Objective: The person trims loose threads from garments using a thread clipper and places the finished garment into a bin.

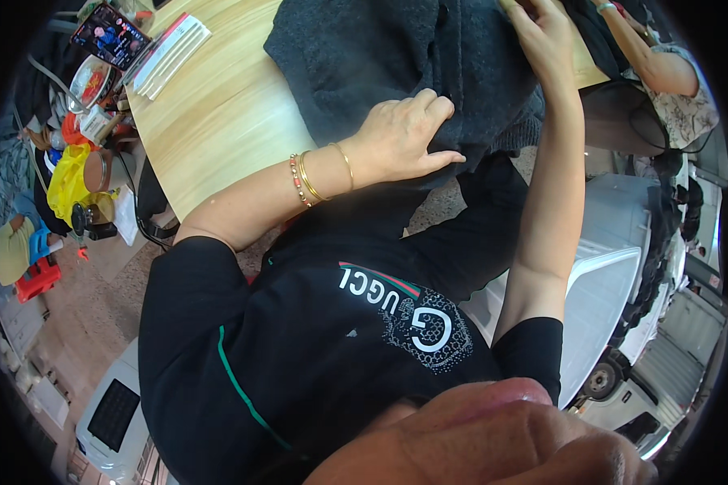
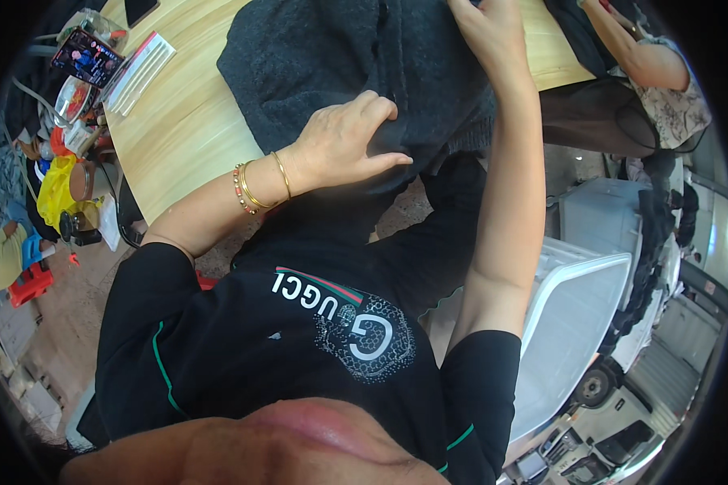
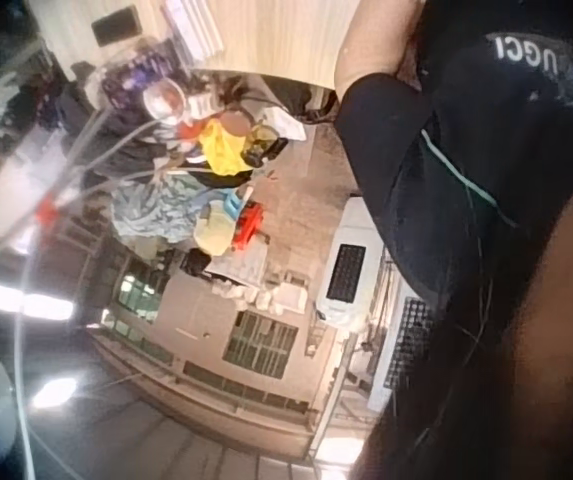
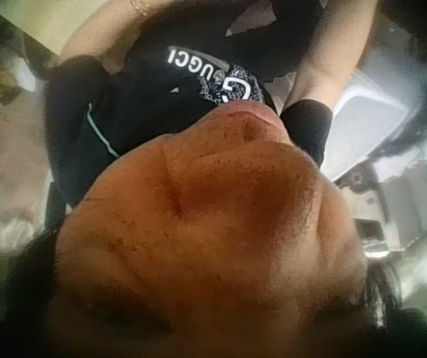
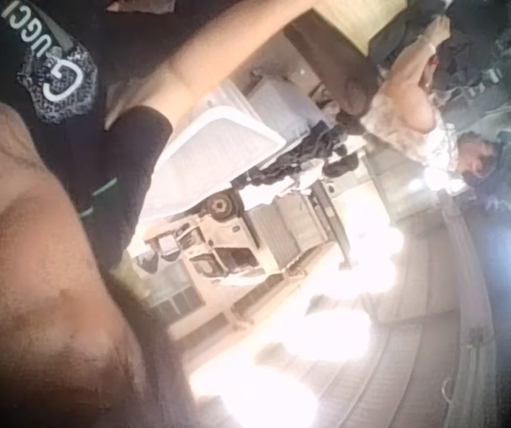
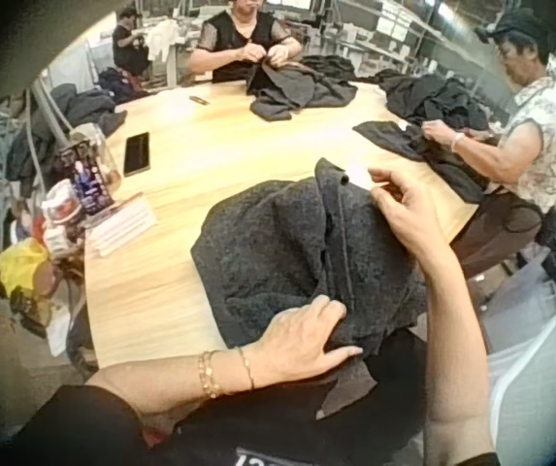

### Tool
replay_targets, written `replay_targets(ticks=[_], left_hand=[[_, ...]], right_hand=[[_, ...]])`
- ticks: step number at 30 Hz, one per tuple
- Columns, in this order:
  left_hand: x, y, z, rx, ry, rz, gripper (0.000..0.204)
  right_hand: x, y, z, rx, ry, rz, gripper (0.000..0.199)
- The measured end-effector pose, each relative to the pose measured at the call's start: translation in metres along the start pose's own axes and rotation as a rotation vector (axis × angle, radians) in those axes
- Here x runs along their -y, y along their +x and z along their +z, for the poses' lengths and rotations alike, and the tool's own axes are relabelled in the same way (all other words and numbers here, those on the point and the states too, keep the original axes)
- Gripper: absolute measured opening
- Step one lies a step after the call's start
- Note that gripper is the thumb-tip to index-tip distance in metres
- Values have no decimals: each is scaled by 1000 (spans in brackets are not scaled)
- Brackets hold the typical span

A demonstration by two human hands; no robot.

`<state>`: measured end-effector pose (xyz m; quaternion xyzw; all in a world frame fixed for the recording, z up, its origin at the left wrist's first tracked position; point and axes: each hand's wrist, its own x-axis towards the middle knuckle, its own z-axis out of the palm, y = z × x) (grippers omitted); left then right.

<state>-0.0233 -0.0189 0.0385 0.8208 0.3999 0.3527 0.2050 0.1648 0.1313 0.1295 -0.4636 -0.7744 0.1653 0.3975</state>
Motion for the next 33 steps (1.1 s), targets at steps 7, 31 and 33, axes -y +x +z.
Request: replay_targets(ticks=[7,31,33], left_hand=[[6,-4,-1,-37,-128,-38,32],[134,24,-129,-335,-1114,-331,19],[138,20,-129,-315,-1126,-349,19]], right_hand=[[-49,46,55,89,-175,112,46],[16,-193,-57,-163,-628,-374,23],[8,-204,-41,-189,-583,-344,22]])
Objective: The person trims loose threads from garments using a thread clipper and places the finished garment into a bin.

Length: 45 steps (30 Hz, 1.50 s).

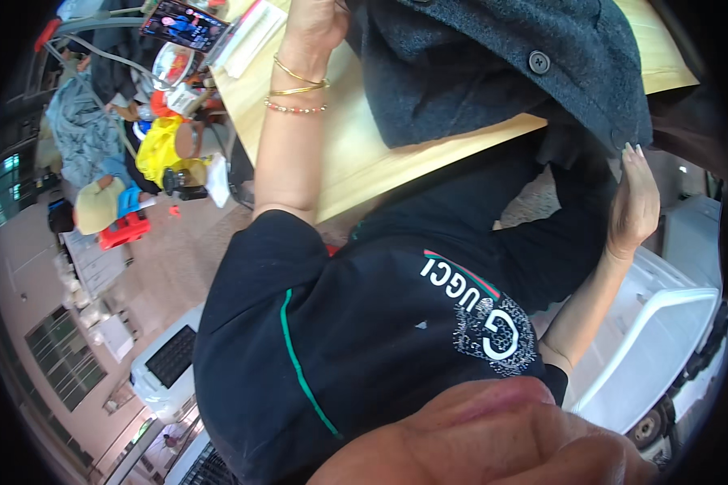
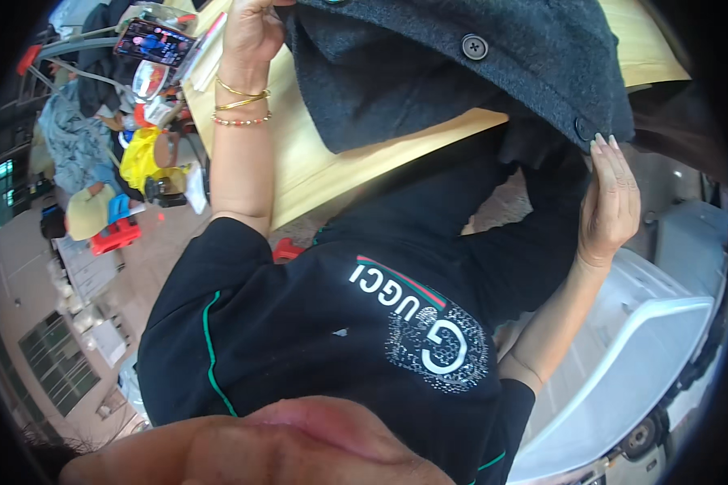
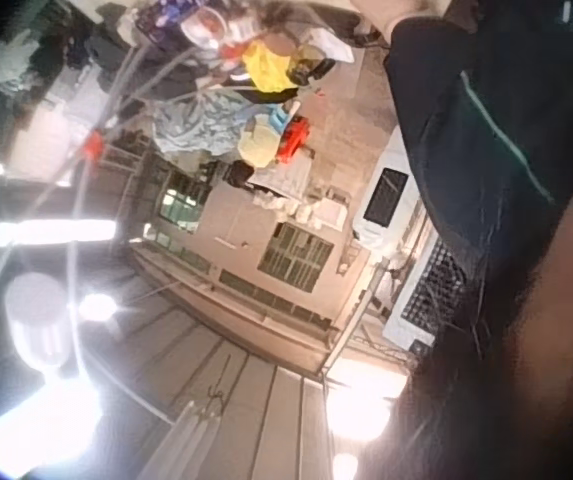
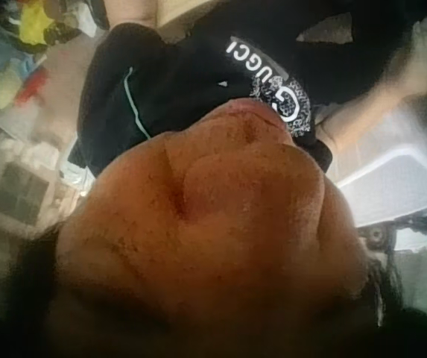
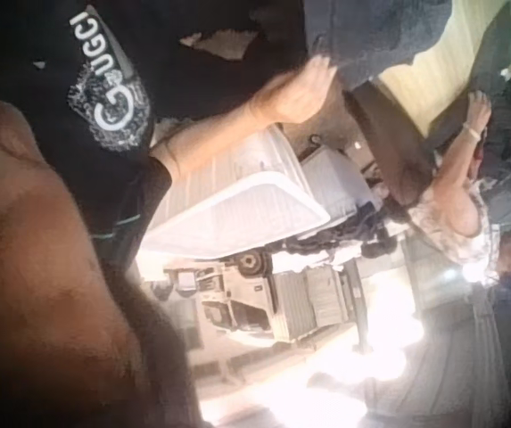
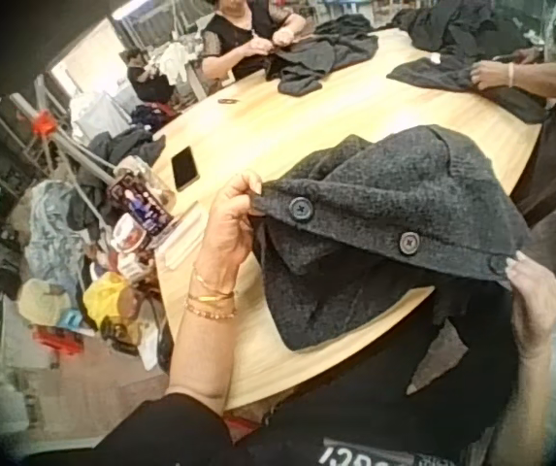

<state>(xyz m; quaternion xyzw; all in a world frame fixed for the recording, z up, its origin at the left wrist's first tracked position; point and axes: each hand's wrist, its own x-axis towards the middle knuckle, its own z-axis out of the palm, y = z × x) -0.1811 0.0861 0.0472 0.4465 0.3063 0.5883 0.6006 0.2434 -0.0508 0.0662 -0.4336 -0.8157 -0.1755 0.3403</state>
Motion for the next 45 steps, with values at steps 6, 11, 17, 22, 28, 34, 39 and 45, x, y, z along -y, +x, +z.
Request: replay_targets(ticks=[6,11,17,22,28,34,39,45], left_hand=[[-3,-2,-10,48,-62,-8,20],[2,4,-15,34,-31,24,19],[6,18,-64,-89,12,55,27],[13,14,-41,-81,-40,17,22],[8,8,-35,-98,-115,-65,20],[9,6,-34,-154,-101,-96,20],[19,13,-39,-192,6,-39,30],[18,7,-25,-207,-131,-56,25]], right_hand=[[-1,-16,8,-70,30,144,25],[-5,-28,8,-195,103,344,17],[-6,-31,14,-366,271,528,13],[-2,-35,4,-311,210,614,13],[-8,-40,1,-478,476,780,15],[-10,-42,-3,-534,599,808,16],[-16,-47,4,-600,620,815,17],[-12,-45,1,-427,617,950,18]])
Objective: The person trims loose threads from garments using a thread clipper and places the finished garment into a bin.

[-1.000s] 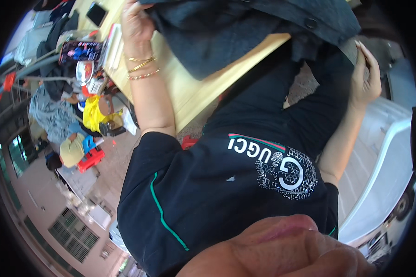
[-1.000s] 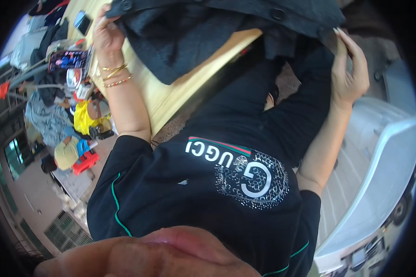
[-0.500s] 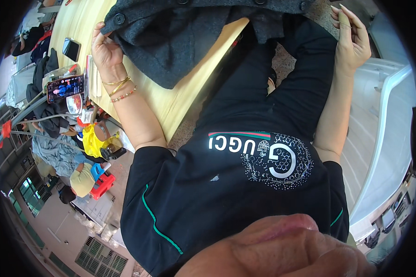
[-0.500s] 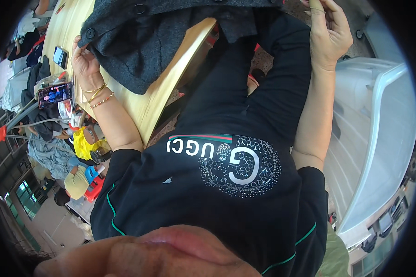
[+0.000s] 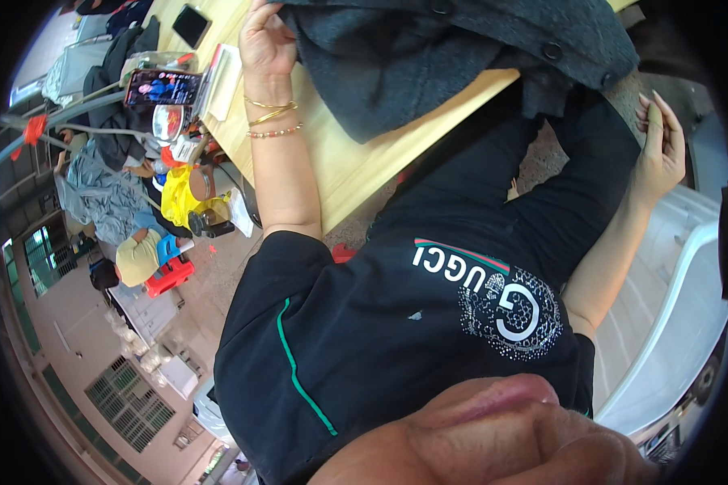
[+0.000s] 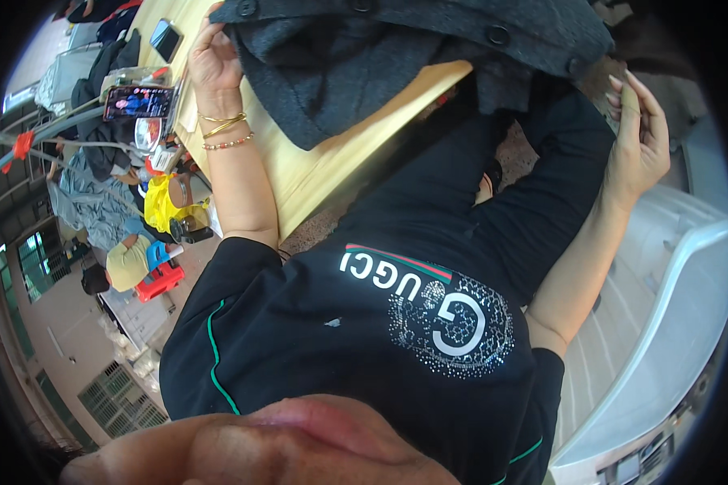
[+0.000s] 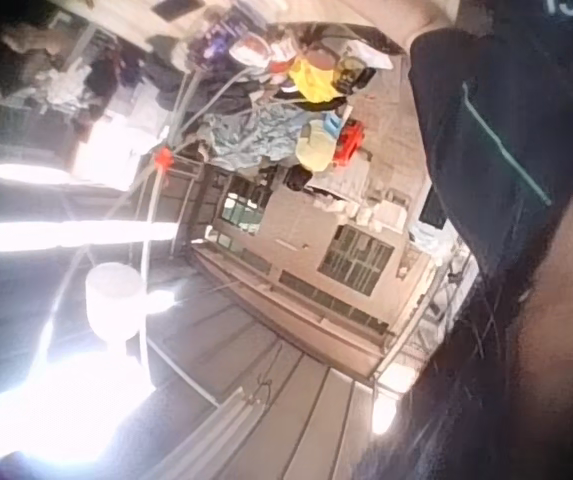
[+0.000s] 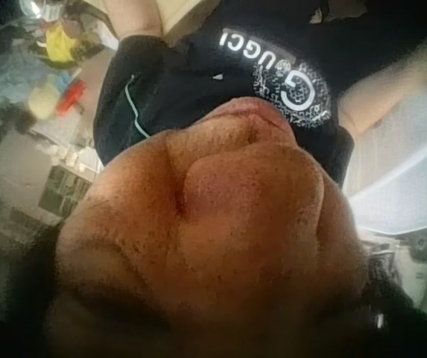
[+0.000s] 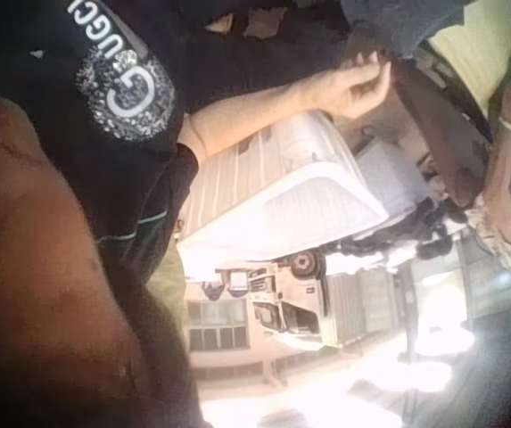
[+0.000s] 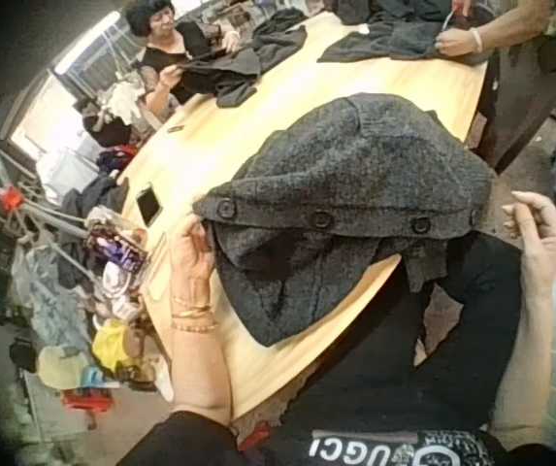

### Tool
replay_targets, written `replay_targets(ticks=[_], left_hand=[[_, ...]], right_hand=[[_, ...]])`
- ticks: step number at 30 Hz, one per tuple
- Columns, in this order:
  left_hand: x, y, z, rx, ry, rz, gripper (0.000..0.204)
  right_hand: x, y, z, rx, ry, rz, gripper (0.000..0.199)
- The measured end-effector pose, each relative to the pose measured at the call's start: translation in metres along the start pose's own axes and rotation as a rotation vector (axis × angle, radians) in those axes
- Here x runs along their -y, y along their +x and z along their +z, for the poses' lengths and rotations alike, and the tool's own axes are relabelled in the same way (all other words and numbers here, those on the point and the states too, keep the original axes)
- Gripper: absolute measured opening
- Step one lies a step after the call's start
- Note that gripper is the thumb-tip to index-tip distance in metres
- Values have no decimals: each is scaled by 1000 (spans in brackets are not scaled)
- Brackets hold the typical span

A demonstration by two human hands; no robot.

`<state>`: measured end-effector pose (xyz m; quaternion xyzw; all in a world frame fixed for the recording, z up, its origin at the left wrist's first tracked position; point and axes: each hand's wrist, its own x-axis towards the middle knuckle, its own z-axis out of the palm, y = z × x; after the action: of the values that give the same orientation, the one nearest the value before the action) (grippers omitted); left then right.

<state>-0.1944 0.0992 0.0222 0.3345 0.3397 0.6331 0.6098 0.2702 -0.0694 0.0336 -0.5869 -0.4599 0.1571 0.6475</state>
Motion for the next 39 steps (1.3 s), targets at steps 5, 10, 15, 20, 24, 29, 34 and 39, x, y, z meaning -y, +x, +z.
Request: replay_targets(ticks=[5,10,15,20,24,29,34,39], left_hand=[[-12,-14,23,72,-50,70,26],[-29,-33,58,209,44,211,22],[-40,-54,83,263,-29,164,21],[-25,-66,123,469,-63,39,25],[-48,-90,161,516,64,116,26],[-33,-108,177,586,75,237,35],[-25,-123,199,453,22,358,26],[-20,-146,206,563,323,524,42]], right_hand=[[-3,-5,5,65,-51,23,18],[7,-10,33,112,-1,-117,19],[78,-24,111,370,0,-508,23],[117,-17,170,323,81,-863,45],[129,-7,177,265,94,-804,30],[127,1,161,342,192,-646,38],[124,-7,152,421,372,-577,46],[115,4,125,384,344,-466,26]])
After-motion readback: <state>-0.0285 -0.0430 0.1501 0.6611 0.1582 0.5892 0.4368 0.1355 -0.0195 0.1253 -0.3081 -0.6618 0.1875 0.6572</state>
